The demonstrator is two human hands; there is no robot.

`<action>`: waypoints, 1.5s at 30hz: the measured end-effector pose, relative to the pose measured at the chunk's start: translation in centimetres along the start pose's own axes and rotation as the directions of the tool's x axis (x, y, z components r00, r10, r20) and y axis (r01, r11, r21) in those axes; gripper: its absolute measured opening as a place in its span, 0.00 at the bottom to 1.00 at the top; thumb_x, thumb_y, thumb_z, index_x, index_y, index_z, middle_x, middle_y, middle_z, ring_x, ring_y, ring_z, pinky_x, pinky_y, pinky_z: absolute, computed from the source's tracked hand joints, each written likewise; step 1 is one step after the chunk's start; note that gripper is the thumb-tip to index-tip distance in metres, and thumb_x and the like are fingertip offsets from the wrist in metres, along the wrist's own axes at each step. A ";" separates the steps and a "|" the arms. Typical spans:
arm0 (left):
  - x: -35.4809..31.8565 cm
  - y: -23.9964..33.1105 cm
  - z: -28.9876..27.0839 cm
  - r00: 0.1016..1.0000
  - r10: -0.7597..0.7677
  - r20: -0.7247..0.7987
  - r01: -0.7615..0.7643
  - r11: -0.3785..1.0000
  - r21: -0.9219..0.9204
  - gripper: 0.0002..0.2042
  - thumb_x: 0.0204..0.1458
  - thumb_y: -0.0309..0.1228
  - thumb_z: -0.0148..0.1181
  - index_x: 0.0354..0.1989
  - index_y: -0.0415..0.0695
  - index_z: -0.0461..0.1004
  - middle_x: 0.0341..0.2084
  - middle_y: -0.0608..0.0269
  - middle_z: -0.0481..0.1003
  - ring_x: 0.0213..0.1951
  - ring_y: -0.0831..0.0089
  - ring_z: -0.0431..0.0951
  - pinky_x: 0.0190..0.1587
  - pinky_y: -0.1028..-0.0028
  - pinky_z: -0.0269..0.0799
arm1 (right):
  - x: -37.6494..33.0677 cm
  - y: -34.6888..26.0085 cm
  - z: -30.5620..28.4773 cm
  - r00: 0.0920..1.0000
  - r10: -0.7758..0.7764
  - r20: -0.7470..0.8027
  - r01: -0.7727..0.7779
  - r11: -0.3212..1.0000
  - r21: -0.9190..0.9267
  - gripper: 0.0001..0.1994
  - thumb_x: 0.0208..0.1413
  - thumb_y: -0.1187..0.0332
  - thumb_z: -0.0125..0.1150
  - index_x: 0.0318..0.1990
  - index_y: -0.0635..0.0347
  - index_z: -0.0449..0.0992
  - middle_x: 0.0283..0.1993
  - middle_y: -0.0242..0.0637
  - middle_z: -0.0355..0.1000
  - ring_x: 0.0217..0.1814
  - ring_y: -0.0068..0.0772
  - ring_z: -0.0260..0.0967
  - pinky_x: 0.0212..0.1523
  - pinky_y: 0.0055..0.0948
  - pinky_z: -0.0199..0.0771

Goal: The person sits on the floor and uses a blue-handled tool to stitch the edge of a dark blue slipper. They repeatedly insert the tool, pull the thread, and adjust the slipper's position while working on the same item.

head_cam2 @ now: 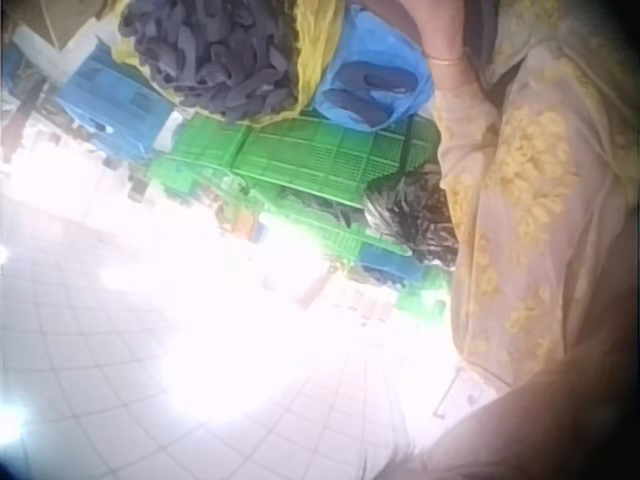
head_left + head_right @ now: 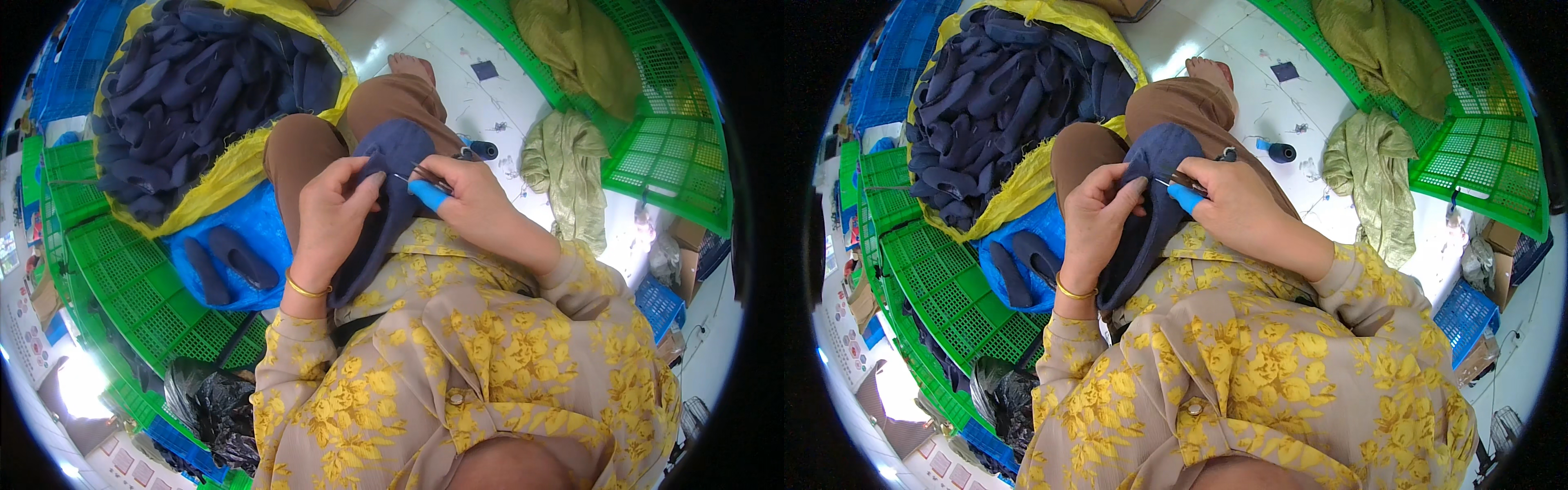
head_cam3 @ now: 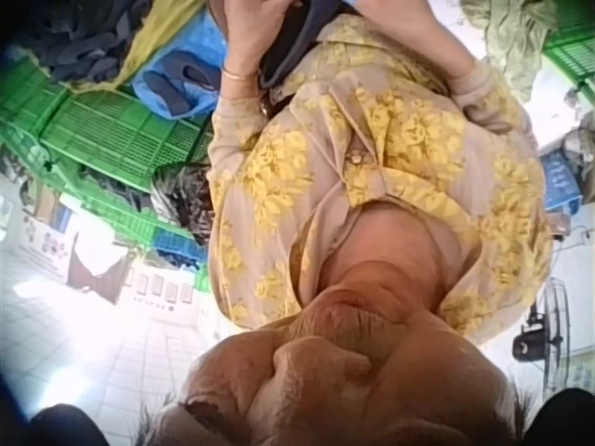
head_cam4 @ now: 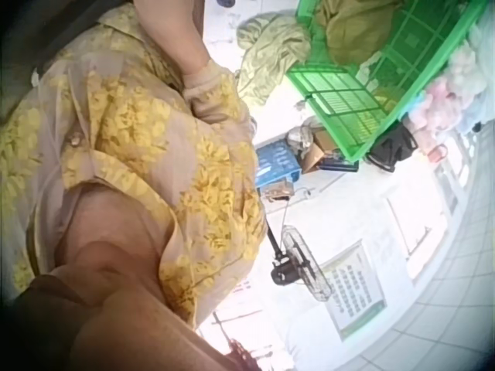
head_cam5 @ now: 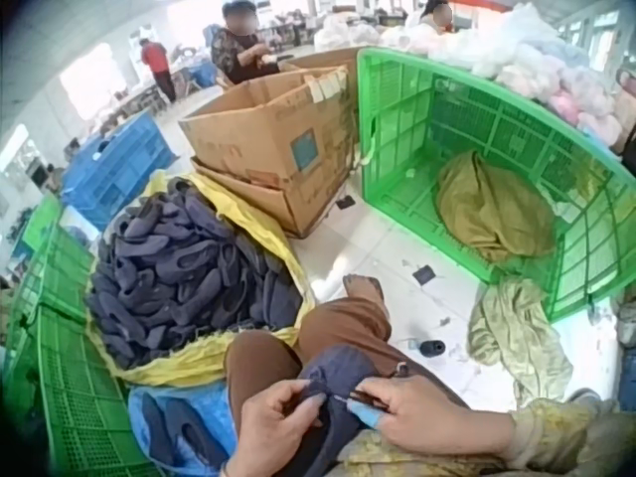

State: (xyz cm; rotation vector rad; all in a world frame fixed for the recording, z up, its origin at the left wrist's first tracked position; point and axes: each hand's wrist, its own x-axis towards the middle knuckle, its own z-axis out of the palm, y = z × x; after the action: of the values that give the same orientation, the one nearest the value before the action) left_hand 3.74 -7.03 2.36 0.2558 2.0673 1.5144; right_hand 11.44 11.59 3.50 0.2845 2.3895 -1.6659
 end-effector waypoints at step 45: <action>0.4 0.0 0.2 0.920 -0.346 0.185 0.387 0.716 -0.581 0.07 0.59 0.25 0.55 0.39 0.34 0.73 0.29 0.58 0.77 0.27 0.76 0.77 0.31 0.76 0.78 | -0.2 1.9 2.1 0.996 -0.072 -0.057 0.065 0.990 -0.121 0.13 0.49 0.80 0.52 0.44 0.59 0.67 0.31 0.53 0.73 0.37 0.59 0.72 0.36 0.49 0.69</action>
State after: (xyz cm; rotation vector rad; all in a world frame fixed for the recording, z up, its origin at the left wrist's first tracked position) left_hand 3.49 -6.72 2.18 -0.3402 1.3564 1.7795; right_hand 12.25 10.26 1.14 0.2395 2.5596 -1.5554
